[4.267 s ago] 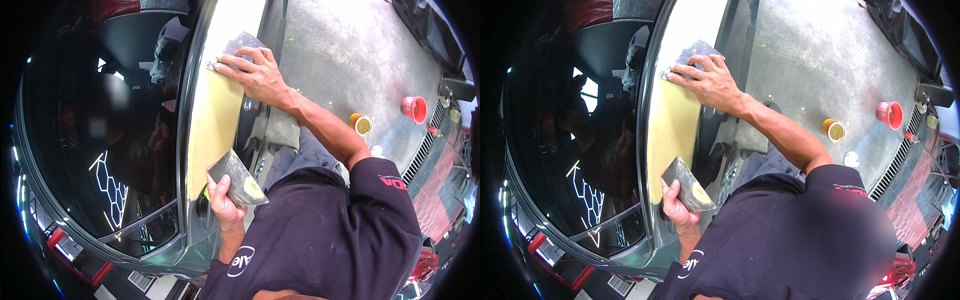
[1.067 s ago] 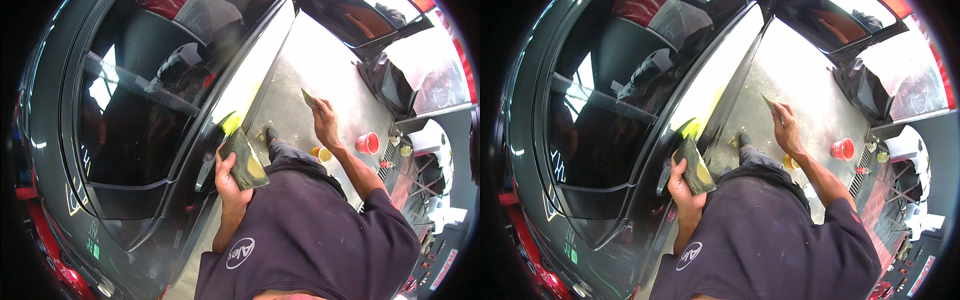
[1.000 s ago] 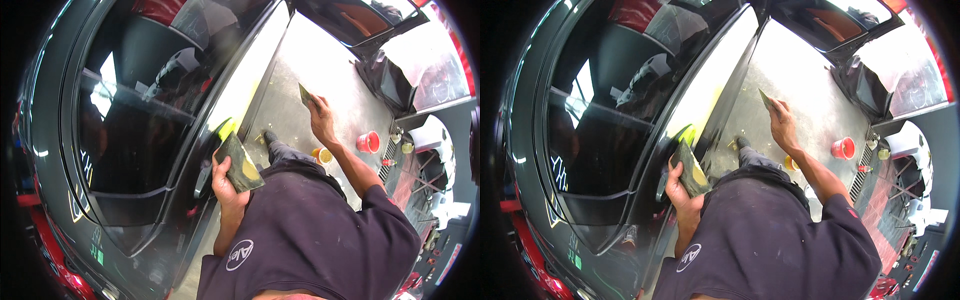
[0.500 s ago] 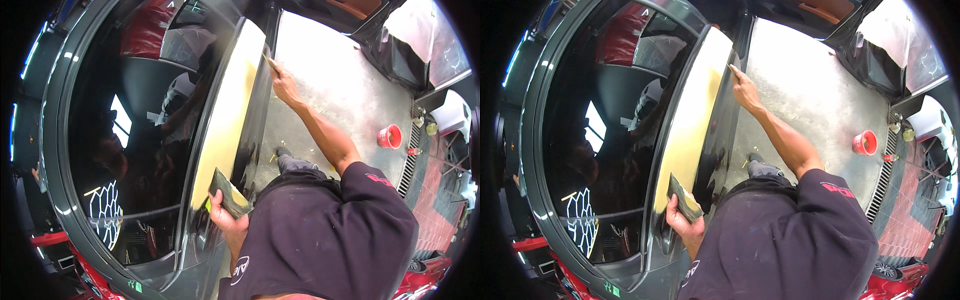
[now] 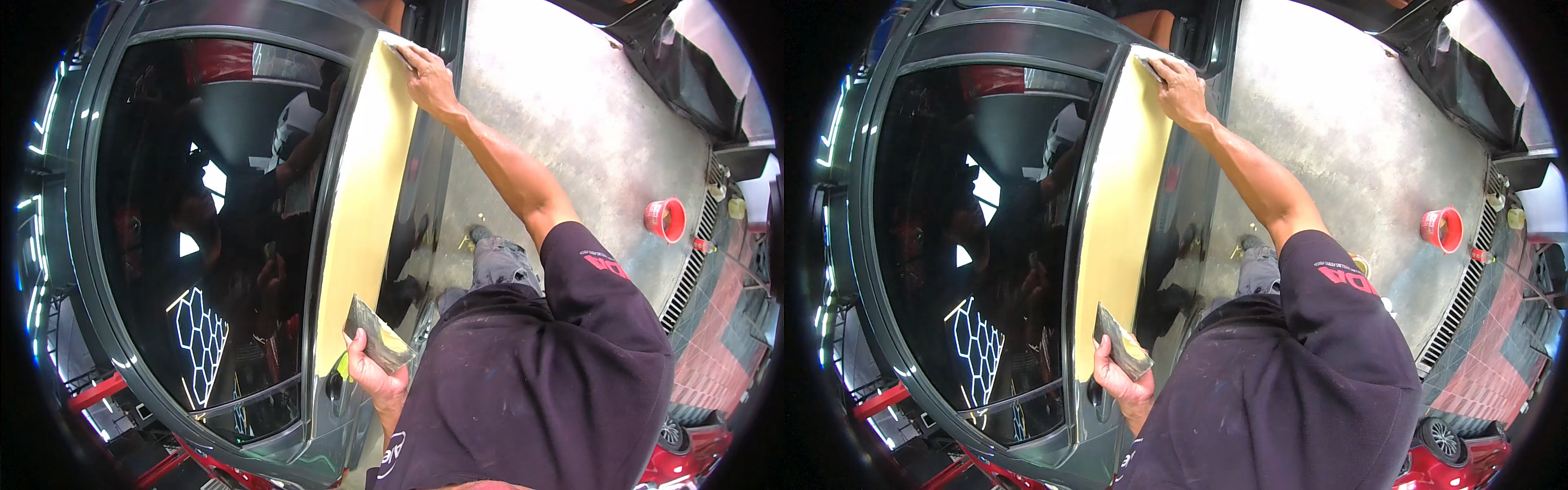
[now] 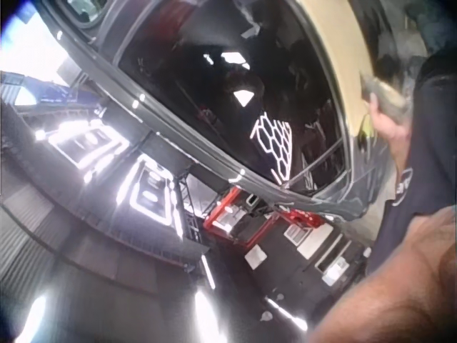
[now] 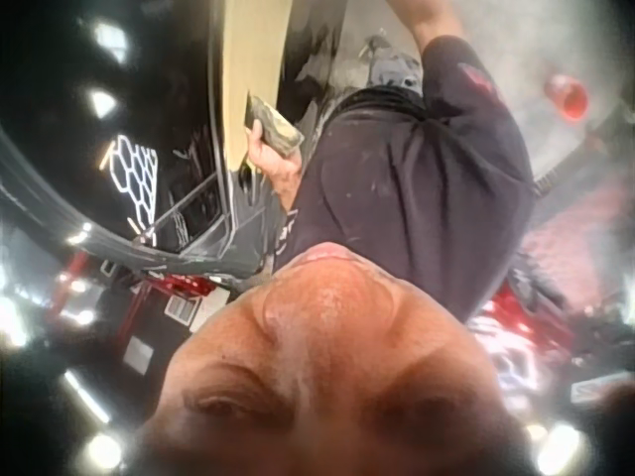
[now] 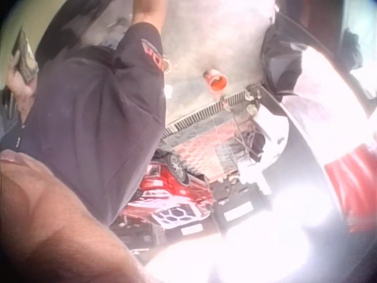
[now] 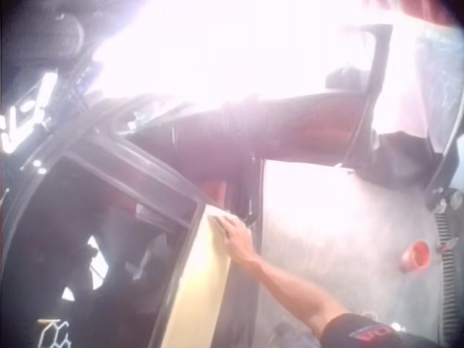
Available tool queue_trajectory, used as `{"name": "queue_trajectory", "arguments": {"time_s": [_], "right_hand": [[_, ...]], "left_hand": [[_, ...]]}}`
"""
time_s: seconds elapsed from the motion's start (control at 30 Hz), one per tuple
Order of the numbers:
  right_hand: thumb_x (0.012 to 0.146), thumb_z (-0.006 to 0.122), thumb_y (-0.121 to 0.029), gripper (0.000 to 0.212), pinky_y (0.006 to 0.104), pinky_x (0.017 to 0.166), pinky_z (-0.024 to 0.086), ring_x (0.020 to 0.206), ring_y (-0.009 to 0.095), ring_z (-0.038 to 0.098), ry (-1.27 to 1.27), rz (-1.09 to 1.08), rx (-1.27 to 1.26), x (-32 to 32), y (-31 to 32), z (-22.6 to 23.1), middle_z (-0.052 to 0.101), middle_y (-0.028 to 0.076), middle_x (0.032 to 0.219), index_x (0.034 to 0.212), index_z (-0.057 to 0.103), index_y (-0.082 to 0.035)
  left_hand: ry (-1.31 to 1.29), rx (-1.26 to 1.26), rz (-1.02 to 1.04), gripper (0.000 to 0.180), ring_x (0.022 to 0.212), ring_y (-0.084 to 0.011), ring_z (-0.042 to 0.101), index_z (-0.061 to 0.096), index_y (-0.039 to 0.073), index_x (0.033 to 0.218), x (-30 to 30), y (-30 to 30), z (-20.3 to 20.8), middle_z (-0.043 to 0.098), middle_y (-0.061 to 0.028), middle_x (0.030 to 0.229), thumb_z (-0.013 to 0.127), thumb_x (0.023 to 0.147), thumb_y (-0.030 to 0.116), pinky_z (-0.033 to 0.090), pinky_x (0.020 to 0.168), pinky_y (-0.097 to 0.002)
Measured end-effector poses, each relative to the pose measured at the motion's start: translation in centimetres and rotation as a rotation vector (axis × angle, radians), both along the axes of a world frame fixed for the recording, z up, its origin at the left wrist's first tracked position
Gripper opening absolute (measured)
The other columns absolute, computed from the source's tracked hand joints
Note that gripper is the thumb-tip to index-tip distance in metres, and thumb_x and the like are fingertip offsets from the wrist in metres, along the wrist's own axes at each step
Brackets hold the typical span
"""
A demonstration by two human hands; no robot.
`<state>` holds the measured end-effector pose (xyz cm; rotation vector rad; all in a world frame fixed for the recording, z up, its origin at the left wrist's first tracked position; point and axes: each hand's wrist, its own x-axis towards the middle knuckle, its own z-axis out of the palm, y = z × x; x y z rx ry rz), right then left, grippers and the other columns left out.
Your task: The person applies yellow body filler to a taped-off section on the rear quarter panel of a dark grey car using a metal spreader. They repeatedly scoop the filler from a container and smooth it onto the surface, working within the boundaries of masking tape.
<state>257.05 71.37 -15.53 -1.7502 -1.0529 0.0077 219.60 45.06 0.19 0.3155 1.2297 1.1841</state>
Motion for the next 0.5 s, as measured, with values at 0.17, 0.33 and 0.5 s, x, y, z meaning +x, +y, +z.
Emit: {"name": "queue_trajectory", "arguments": {"time_s": [0.17,0.33,0.5], "right_hand": [[0.092,0.056,-0.009,0.051,0.0494,0.110,0.041,0.136,0.032,0.052,-0.110,0.046,-0.003,-2.8,-1.4,-0.1,0.061,0.006,0.145,0.141,0.064,-0.022],[0.084,0.061,-0.003,0.054,0.0515,0.110,0.037,0.135,0.028,0.051,-0.201,0.148,-0.003,-9.9,-7.2,-0.1,0.062,0.001,0.141,0.136,0.066,-0.021],[0.078,0.063,0.003,0.061,0.0552,0.108,0.035,0.134,0.029,0.049,-0.197,0.236,-0.039,-15.9,-12.2,1.0,0.061,-0.001,0.140,0.134,0.066,-0.022]], "left_hand": [[0.024,-0.037,0.003,0.028,0.079,-0.0203,0.072,0.062,0.014,0.123,-0.4,-0.2,-0.8,0.073,-0.0038,0.096,0.065,0.096,0.021,0.061,0.066,-0.0391],[0.030,-0.034,-0.004,0.034,0.079,-0.0210,0.073,0.059,0.015,0.129,-0.4,-0.1,-0.8,0.073,-0.0039,0.100,0.064,0.096,0.019,0.061,0.070,-0.0386],[-0.022,-0.007,-0.054,0.037,0.084,-0.0231,0.071,0.057,0.009,0.132,-0.9,-0.6,-0.3,0.071,-0.0083,0.104,0.062,0.096,0.015,0.060,0.076,-0.0378]]}}
